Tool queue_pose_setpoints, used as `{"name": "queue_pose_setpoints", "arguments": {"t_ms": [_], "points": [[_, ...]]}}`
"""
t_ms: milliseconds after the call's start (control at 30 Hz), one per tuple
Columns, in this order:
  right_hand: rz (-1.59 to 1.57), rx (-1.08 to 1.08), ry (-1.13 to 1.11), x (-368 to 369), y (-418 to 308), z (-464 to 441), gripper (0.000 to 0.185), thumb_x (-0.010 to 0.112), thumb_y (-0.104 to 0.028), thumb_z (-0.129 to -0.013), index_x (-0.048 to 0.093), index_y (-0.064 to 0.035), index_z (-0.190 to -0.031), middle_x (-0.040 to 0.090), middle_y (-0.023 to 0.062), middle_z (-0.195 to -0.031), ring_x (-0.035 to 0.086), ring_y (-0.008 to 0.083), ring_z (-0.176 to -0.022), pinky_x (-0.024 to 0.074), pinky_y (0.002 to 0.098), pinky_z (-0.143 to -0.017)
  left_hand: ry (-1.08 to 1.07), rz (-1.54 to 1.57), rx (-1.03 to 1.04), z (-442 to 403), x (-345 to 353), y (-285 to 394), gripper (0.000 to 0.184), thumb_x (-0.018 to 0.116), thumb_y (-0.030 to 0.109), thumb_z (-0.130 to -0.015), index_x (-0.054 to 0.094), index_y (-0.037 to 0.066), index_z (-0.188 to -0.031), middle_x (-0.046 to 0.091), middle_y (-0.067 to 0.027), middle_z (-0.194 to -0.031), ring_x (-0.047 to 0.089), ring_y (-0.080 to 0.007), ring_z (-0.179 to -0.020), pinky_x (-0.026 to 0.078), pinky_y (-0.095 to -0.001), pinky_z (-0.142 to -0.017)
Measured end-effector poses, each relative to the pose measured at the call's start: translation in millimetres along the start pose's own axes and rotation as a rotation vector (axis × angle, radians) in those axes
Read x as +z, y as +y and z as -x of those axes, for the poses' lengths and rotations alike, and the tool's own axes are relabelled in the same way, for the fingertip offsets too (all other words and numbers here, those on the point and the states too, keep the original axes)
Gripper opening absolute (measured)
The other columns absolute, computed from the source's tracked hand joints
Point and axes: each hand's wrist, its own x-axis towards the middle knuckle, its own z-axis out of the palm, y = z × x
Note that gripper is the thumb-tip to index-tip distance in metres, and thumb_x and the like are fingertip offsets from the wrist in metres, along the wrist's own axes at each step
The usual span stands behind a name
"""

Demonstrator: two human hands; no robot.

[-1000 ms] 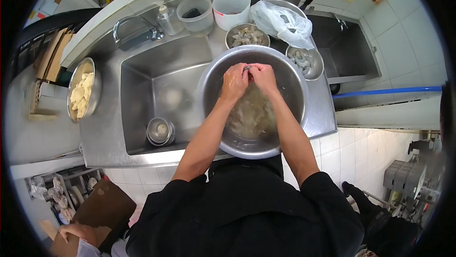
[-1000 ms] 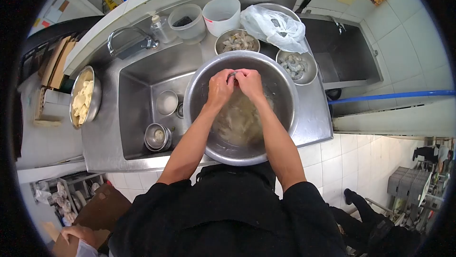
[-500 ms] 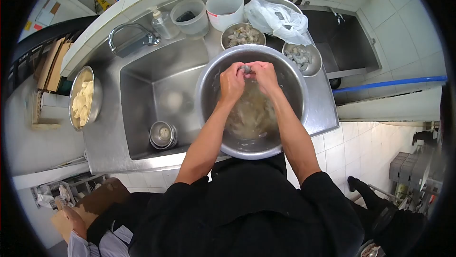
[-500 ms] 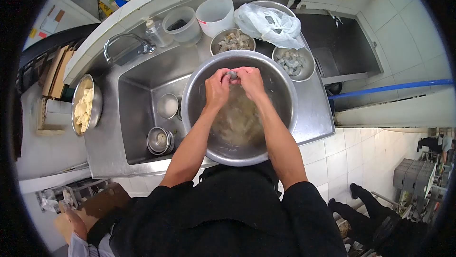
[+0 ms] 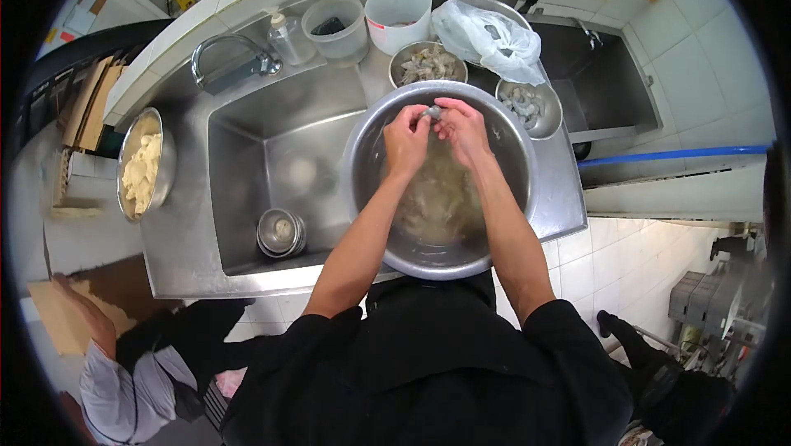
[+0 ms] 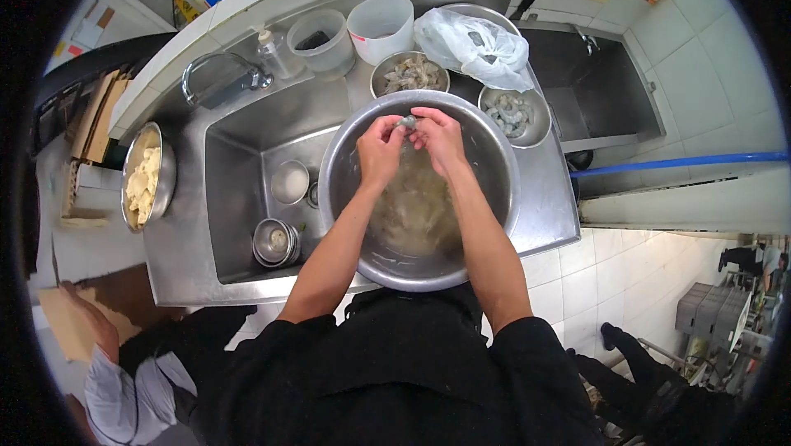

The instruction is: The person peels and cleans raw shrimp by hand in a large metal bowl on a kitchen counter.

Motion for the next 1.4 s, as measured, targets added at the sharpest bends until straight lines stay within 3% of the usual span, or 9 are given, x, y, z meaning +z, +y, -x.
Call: {"name": "queue_pose_setpoints", "arguments": {"t_ms": [100,167,400,800,900,1133,1233,1300,1400], "points": [[0.041,0.015,0.022,-3.9,4.6,-1.1,0.020,0.057,0.000,-0.083,0.065,0.0058,-0.100,0.066,0.0110,-0.082,0.061,0.0150,-0.066,0.0481,0.0260,-0.055,-0.018,-0.208,0.195,2.8,-0.1,4.7,0.015,0.061,0.003,-0.085,0.066,-0.001,-0.099,0.069,-0.0087,-0.081,0.063,-0.0116,-0.068,0.051,-0.0262,-0.065],[0.095,-0.014,0.018,-11.3,8.6,-7.2,0.018,0.058,-0.001,-0.083,0.065,0.0062,-0.099,0.066,0.0111,-0.083,0.062,0.0149,-0.066,0.0488,0.0261,-0.057,-0.028,-0.209,0.200,4.3,0.4,9.0,0.014,0.063,0.001,-0.079,0.066,0.001,-0.093,0.067,-0.0160,-0.082,0.066,-0.0267,-0.071,0.051,-0.0342,-0.067],[0.076,0.027,-0.001,-7.8,6.3,-4.8,0.017,0.058,0.000,-0.083,0.065,0.0095,-0.095,0.067,0.0126,-0.084,0.063,0.0157,-0.068,0.0510,0.0255,-0.062,-0.043,-0.272,0.270,1.0,-2.4,5.7,0.014,0.063,0.000,-0.078,0.067,0.000,-0.091,0.067,-0.0160,-0.084,0.067,-0.0285,-0.075,0.051,-0.0342,-0.069],[-0.097,0.013,0.069,-9.5,17.2,-6.2,0.020,0.054,0.007,-0.081,0.062,0.0093,-0.098,0.064,0.0112,-0.080,0.058,0.0157,-0.061,0.0452,0.0265,-0.054,0.021,0.032,0.083,5.5,4.0,6.8,0.011,0.064,0.002,-0.083,0.068,-0.001,-0.093,0.069,-0.0083,-0.078,0.064,-0.0121,-0.068,0.049,-0.0275,-0.061],[-0.103,0.043,0.027,-3.0,11.7,0.0,0.019,0.056,0.005,-0.082,0.062,0.0063,-0.100,0.063,0.0082,-0.078,0.056,0.0138,-0.060,0.0424,0.0250,-0.052,0.061,0.497,-0.131,-1.0,4.7,-1.1,0.013,0.066,0.004,-0.084,0.069,-0.001,-0.095,0.069,-0.0035,-0.079,0.061,-0.0085,-0.068,0.048,-0.0250,-0.060],[0.138,0.045,-0.048,6.2,6.8,0.7,0.011,0.057,0.000,-0.087,0.065,0.0006,-0.094,0.061,0.0015,-0.074,0.053,0.0096,-0.057,0.0388,0.0232,-0.050,-0.032,0.171,-0.154,-5.0,-8.5,1.5,0.018,0.064,0.012,-0.088,0.069,-0.001,-0.099,0.068,-0.0027,-0.083,0.056,-0.0073,-0.067,0.045,-0.0229,-0.061],[0.360,0.004,-0.022,5.6,1.8,1.2,0.009,0.059,-0.003,-0.086,0.067,-0.0010,-0.088,0.062,0.0043,-0.069,0.055,0.0157,-0.056,0.0422,0.0295,-0.052,-0.064,-0.186,0.046,-5.3,-12.7,1.8,0.019,0.061,0.016,-0.090,0.069,-0.001,-0.093,0.066,-0.0038,-0.078,0.056,-0.0085,-0.065,0.045,-0.0237,-0.058],[1.048,-0.494,0.073,9.7,-9.1,-1.1,0.007,0.060,-0.005,-0.083,0.067,-0.0017,-0.083,0.061,0.0110,-0.066,0.057,0.0256,-0.058,0.0457,0.0359,-0.058,-0.139,-0.295,0.060,-5.9,-14.8,-0.8,0.023,0.056,0.019,-0.094,0.065,0.000,-0.085,0.063,-0.0040,-0.074,0.055,-0.0093,-0.062,0.044,-0.0250,-0.056],[1.111,-0.963,0.159,17.9,-37.7,-26.8,0.007,0.060,-0.005,-0.079,0.066,-0.0010,-0.083,0.063,0.0159,-0.072,0.060,0.0338,-0.065,0.0476,0.0395,-0.064,-0.219,-0.015,-0.103,-5.8,-12.0,-8.5,0.023,0.053,0.019,-0.096,0.061,0.002,-0.083,0.059,-0.0018,-0.072,0.053,-0.0086,-0.061,0.043,-0.0251,-0.055]]}}
